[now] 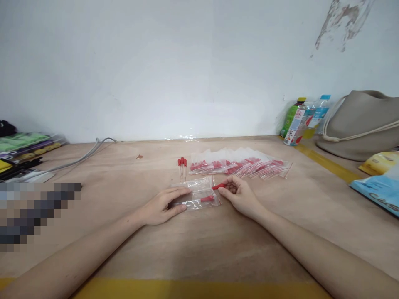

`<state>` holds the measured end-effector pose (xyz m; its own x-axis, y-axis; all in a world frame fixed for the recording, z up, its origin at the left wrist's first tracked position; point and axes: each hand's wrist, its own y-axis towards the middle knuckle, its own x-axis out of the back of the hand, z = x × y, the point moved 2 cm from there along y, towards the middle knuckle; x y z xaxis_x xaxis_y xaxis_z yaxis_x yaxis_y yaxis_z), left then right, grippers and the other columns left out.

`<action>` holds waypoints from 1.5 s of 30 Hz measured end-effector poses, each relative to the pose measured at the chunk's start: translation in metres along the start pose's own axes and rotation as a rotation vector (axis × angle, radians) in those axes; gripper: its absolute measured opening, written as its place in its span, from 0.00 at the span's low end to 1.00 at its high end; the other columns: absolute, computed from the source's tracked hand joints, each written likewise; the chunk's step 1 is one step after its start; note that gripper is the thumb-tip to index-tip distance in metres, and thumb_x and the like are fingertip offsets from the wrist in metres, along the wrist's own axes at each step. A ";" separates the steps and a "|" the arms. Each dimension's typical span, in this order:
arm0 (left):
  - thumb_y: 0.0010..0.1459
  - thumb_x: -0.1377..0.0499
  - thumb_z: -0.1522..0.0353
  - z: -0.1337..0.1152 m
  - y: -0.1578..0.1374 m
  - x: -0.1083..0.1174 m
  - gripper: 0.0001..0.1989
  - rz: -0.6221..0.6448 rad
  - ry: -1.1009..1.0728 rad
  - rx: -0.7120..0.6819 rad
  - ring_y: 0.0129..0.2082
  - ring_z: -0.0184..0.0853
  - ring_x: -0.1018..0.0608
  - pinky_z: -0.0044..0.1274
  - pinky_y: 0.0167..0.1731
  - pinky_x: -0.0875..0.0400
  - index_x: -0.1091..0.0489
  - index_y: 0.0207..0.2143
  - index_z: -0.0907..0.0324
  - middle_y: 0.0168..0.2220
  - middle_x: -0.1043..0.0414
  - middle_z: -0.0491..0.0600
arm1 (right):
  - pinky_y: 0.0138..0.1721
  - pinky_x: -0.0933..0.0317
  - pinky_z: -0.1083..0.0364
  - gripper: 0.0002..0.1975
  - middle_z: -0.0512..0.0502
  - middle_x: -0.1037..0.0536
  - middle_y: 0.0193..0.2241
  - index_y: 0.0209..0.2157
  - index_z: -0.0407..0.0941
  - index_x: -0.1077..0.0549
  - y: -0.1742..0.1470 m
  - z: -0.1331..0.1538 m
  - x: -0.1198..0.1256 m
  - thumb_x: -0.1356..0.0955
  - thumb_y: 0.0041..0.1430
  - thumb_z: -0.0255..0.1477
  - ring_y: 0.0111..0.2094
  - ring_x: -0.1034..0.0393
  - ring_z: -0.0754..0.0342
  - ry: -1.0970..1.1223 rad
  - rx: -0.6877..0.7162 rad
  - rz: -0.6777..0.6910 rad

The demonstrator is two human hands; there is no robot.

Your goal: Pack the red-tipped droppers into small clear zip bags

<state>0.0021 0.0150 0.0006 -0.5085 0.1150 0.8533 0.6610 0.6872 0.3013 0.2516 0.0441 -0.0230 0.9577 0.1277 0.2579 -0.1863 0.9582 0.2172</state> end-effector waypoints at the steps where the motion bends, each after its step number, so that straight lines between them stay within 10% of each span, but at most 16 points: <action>1: 0.58 0.47 0.65 0.000 0.000 0.000 0.21 0.000 -0.001 -0.003 0.51 0.37 0.33 0.32 0.51 0.38 0.41 0.54 0.57 0.52 0.36 0.52 | 0.31 0.39 0.56 0.12 0.48 0.27 0.27 0.29 0.43 0.31 0.000 0.000 0.000 0.31 0.45 0.36 0.28 0.34 0.57 -0.119 0.041 0.021; 15: 0.59 0.48 0.66 0.000 0.002 -0.002 0.20 0.012 -0.017 -0.050 0.52 0.38 0.34 0.33 0.52 0.39 0.40 0.53 0.57 0.52 0.37 0.53 | 0.45 0.44 0.50 0.14 0.45 0.29 0.39 0.35 0.48 0.24 0.008 0.005 -0.006 0.39 0.54 0.35 0.42 0.36 0.51 -0.420 0.286 0.254; 22: 0.56 0.45 0.64 0.002 0.000 -0.001 0.22 -0.006 -0.017 0.009 0.56 0.41 0.39 0.34 0.55 0.43 0.39 0.53 0.58 0.58 0.46 0.54 | 0.31 0.43 0.57 0.09 0.47 0.27 0.25 0.27 0.43 0.26 0.038 0.030 0.003 0.37 0.51 0.30 0.27 0.35 0.56 -0.641 0.299 -0.091; 25: 0.57 0.46 0.64 0.003 0.000 -0.002 0.21 0.006 -0.013 -0.003 0.56 0.40 0.39 0.34 0.55 0.43 0.38 0.53 0.59 0.57 0.45 0.55 | 0.33 0.43 0.58 0.08 0.46 0.26 0.26 0.27 0.42 0.26 0.062 0.047 -0.019 0.37 0.50 0.27 0.29 0.34 0.57 -0.743 0.386 -0.032; 37: 0.59 0.49 0.66 0.000 0.001 0.002 0.19 0.073 0.052 -0.052 0.57 0.39 0.40 0.36 0.57 0.48 0.38 0.53 0.59 0.56 0.42 0.54 | 0.45 0.47 0.46 0.12 0.35 0.26 0.40 0.33 0.40 0.26 0.148 0.045 -0.117 0.37 0.51 0.32 0.44 0.34 0.43 -0.941 -0.008 0.025; 45: 0.59 0.48 0.65 0.003 0.001 0.001 0.19 0.089 0.059 -0.036 0.56 0.38 0.39 0.36 0.57 0.50 0.39 0.53 0.58 0.56 0.41 0.54 | 0.33 0.40 0.57 0.12 0.40 0.24 0.31 0.35 0.39 0.30 0.145 0.047 -0.095 0.39 0.53 0.31 0.33 0.30 0.52 -0.692 -0.051 -0.066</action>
<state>0.0007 0.0177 0.0003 -0.4141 0.1318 0.9006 0.7220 0.6500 0.2369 0.1237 0.1585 0.0287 0.6031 -0.1073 0.7904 -0.1061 0.9713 0.2129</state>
